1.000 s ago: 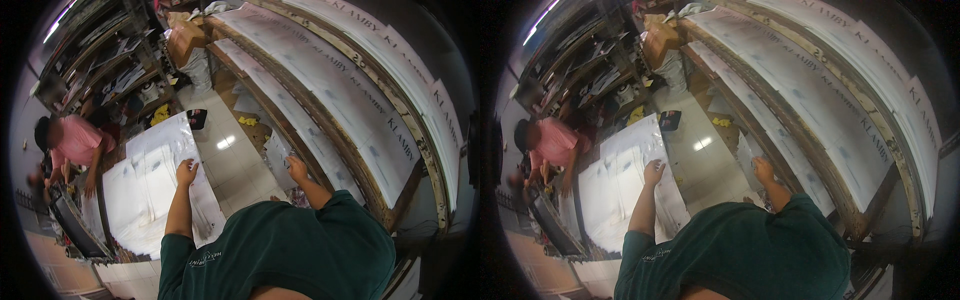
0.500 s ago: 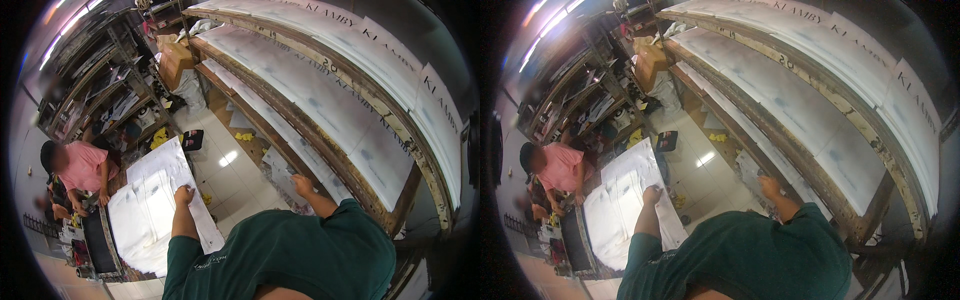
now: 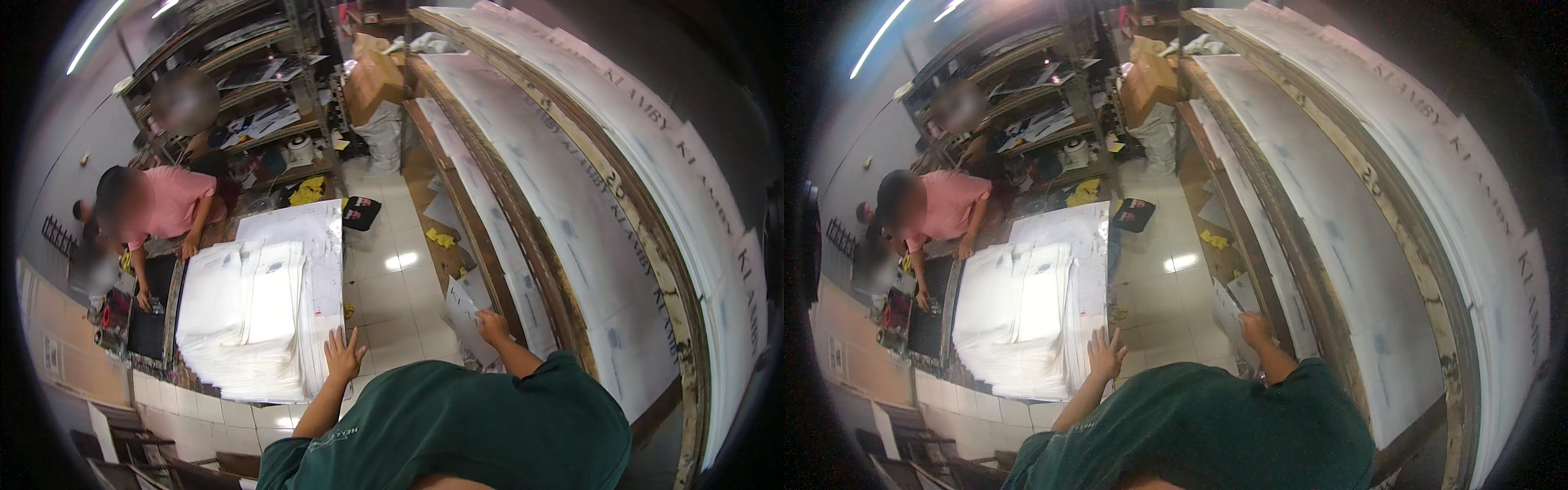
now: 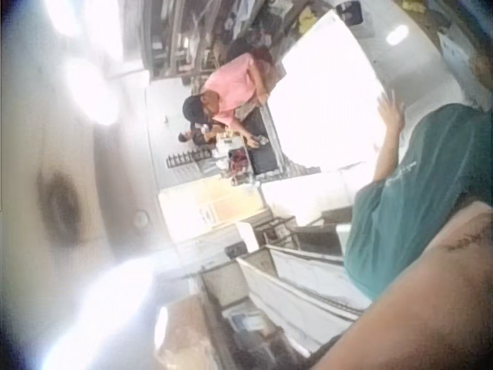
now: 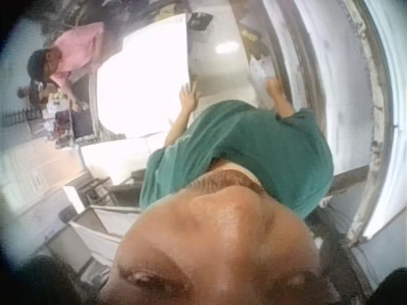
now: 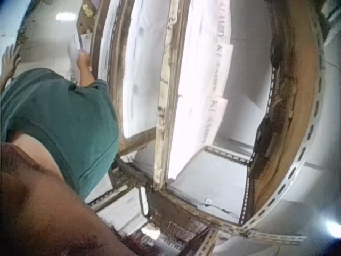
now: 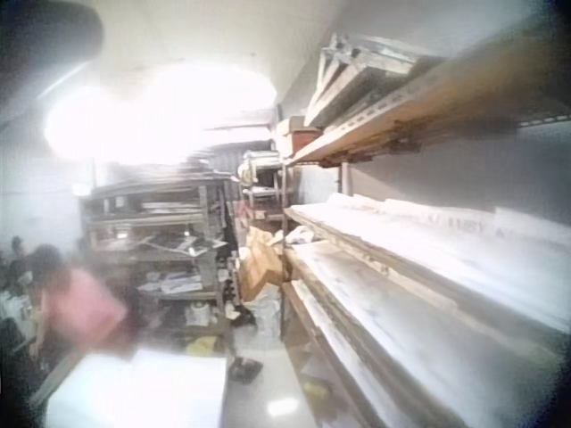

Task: The person repeatedly picks up white printed sheets from a table and places them onto a nearby metal shelving unit. The person handles the sheets one at a time, stacking them on the shelves while another person works at a table in the background.

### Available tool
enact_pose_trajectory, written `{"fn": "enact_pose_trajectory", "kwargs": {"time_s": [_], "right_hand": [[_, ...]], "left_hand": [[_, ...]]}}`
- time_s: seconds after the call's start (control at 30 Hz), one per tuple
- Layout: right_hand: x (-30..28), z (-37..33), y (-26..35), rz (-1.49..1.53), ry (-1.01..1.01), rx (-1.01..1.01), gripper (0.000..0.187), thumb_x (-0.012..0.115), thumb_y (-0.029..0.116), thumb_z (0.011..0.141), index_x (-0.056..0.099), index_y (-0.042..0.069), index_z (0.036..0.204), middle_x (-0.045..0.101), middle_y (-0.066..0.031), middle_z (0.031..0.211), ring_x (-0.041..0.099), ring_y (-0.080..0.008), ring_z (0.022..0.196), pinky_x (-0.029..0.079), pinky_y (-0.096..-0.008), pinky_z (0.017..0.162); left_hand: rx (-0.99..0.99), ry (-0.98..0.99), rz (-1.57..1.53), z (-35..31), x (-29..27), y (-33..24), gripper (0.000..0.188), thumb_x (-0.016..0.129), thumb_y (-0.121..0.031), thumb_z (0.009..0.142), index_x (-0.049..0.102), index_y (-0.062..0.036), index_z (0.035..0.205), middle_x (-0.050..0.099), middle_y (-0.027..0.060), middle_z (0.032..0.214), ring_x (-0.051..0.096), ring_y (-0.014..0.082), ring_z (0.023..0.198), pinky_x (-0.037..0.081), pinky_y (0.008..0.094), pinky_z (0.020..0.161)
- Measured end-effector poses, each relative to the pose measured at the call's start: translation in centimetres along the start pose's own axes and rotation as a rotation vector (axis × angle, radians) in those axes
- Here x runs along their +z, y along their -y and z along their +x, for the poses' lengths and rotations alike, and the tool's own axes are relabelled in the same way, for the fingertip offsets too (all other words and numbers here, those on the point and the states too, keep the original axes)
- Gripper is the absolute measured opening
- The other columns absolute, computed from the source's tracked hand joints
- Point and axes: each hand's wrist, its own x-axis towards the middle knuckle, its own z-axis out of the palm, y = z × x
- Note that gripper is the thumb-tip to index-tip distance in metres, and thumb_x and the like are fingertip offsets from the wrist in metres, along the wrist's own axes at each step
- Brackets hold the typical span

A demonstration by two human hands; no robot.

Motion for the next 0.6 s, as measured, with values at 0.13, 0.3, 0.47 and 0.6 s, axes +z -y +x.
{"fn": "enact_pose_trajectory", "kwargs": {"time_s": [0.13, 0.3, 0.47, 0.6], "right_hand": [[-0.4, 2.6, 1.3, 0.022, 0.087, -0.037, 0.036, 0.051, 0.004, 0.069, 0.060, 0.013, 0.102, 0.056, -0.0051, 0.105, 0.055, -0.0258, 0.093, 0.044, -0.0349, 0.080], [0.4, 5.4, 2.9, 0.108, 0.050, -0.170, 0.033, 0.047, -0.001, 0.068, 0.062, 0.009, 0.096, 0.059, -0.0073, 0.098, 0.055, -0.0292, 0.089, 0.044, -0.0384, 0.077], [2.2, 6.6, 3.6, 0.130, 0.026, -0.261, 0.033, 0.047, -0.002, 0.067, 0.061, 0.007, 0.096, 0.059, -0.0108, 0.098, 0.055, -0.0306, 0.088, 0.044, -0.0387, 0.077], [2.9, 6.4, 3.5, 0.131, 0.056, -0.293, 0.034, 0.047, -0.002, 0.067, 0.061, 0.007, 0.097, 0.058, -0.0117, 0.098, 0.055, -0.0311, 0.088, 0.044, -0.0384, 0.077]], "left_hand": [[-0.294, 0.400, -0.058, -2.6, 0.1, -0.5, 0.057, 0.023, -0.051, 0.088, 0.015, -0.0230, 0.138, 0.014, 0.0167, 0.141, 0.006, 0.0377, 0.130, 0.005, 0.0598, 0.099], [-0.430, 0.861, -0.236, -2.0, -3.9, -1.1, 0.070, 0.014, -0.064, 0.082, 0.010, -0.0219, 0.138, 0.007, 0.0124, 0.143, -0.003, 0.0330, 0.132, -0.004, 0.0570, 0.100], [-0.186, 0.988, -0.534, -1.4, -4.1, 0.8, 0.100, 0.020, -0.084, 0.063, 0.012, -0.0177, 0.138, 0.003, 0.0125, 0.144, -0.012, 0.0309, 0.131, -0.007, 0.0508, 0.101], [-0.220, 1.070, -0.561, -0.4, -9.2, -1.0, 0.109, 0.028, -0.088, 0.056, 0.016, -0.0170, 0.138, 0.001, 0.0204, 0.142, -0.017, 0.0315, 0.130, -0.007, 0.0471, 0.102]]}}
